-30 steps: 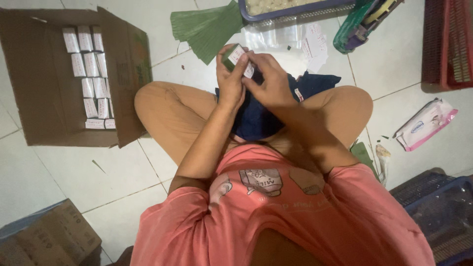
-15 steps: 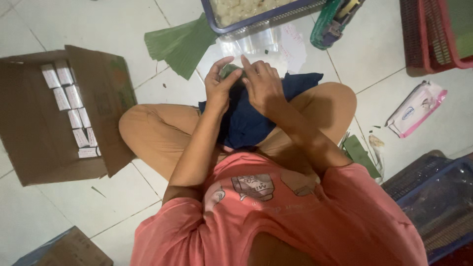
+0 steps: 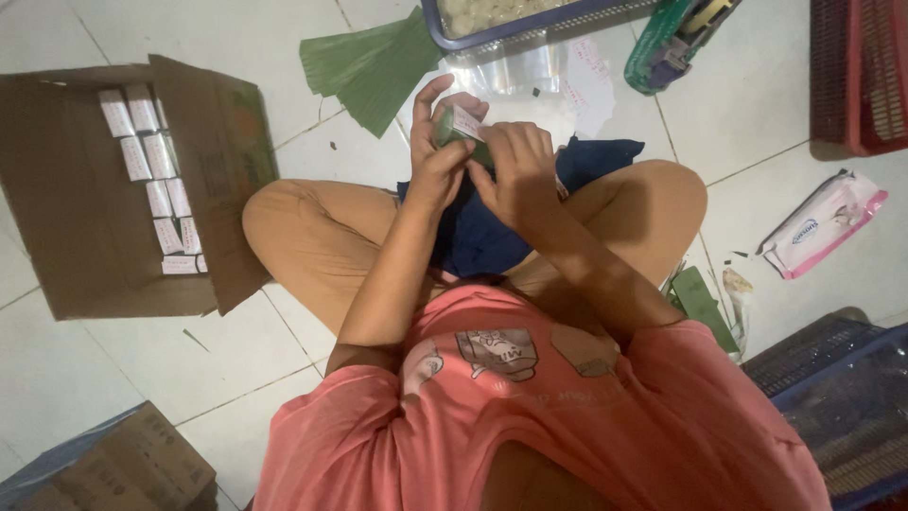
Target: The person sits on the floor wrapping white cylindrical items in green leaves, folding the leaf around each item and placing the wrapped items into a cardboard box alongside already wrapped ones. They repeatedly take new items and leaves from nearby trays and stack finished pieces in the box.
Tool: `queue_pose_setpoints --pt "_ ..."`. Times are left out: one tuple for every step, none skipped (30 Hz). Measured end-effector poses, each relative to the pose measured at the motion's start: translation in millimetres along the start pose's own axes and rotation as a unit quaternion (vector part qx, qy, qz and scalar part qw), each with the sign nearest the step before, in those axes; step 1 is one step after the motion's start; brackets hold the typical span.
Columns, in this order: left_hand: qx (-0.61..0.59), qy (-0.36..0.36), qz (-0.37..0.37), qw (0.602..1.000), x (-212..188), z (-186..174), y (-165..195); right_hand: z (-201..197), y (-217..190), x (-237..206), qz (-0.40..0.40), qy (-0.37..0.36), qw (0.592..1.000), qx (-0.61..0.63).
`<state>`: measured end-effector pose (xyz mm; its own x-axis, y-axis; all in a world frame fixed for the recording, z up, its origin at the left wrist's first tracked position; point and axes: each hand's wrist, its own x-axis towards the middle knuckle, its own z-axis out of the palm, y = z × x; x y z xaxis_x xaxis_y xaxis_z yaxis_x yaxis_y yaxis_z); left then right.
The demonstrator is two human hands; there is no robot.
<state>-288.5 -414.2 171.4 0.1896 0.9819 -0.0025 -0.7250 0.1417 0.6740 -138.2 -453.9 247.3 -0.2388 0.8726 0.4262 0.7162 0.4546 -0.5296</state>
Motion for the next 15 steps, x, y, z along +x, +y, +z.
queue_pose_setpoints --pt "0.0 -0.003 0.011 1.0 -2.5 0.0 3.2 1.0 -3.5 0.8 -0.006 0.003 1.0 -0.002" --pt "-0.01 0.006 0.011 1.0 -4.4 0.0 6.4 2.0 -7.0 1.3 -0.011 0.005 1.0 -0.005" --pt "-0.019 0.015 0.012 1.0 -5.7 0.3 9.5 3.0 -10.2 1.7 -0.016 0.007 1.0 -0.001" --pt "-0.029 0.024 0.012 0.999 -7.2 0.8 12.4 4.2 -13.2 1.9 -0.02 0.009 1.0 0.003" --pt "-0.028 0.031 0.01 0.999 -9.0 1.8 14.8 4.9 -16.1 1.8 -0.024 0.011 1.0 0.007" --pt "-0.028 0.038 0.009 0.999 -10.2 2.7 16.8 5.9 -18.3 1.7 -0.023 0.009 1.0 0.008" --pt "-0.028 0.043 0.008 0.999 -10.8 4.0 18.5 6.5 -20.2 1.5 -0.023 0.009 1.0 0.008" --pt "-0.026 0.043 0.012 0.999 -11.8 5.2 19.5 7.2 -21.8 0.9 -0.021 0.009 1.0 0.009" --pt "-0.025 0.044 0.014 0.999 -12.8 6.6 20.2 7.6 -23.2 0.2 -0.023 0.008 1.0 0.007" --pt "-0.024 0.044 0.016 0.999 -13.6 7.7 20.8 8.2 -24.3 -0.8 -0.025 0.007 1.0 0.004" --pt "-0.025 0.048 0.019 0.998 -14.4 8.5 21.4 8.7 -25.2 -2.0 -0.025 0.005 1.0 0.001" --pt "-0.026 0.051 0.021 0.998 -15.1 9.3 21.9 9.2 -26.1 -3.3 -0.026 0.004 1.0 -0.003" --pt "-0.027 0.054 0.024 0.998 -15.4 9.9 22.4 10.0 -26.6 -4.6 -0.028 0.002 1.0 -0.009" --pt "-0.024 0.05 0.027 0.998 -15.9 10.3 23.2 10.6 -26.9 -5.7 -0.03 0.0 0.999 -0.013" --pt "-0.022 0.046 0.031 0.998 -16.7 10.7 24.0 11.1 -26.9 -6.7 -0.03 0.0 0.999 -0.012"
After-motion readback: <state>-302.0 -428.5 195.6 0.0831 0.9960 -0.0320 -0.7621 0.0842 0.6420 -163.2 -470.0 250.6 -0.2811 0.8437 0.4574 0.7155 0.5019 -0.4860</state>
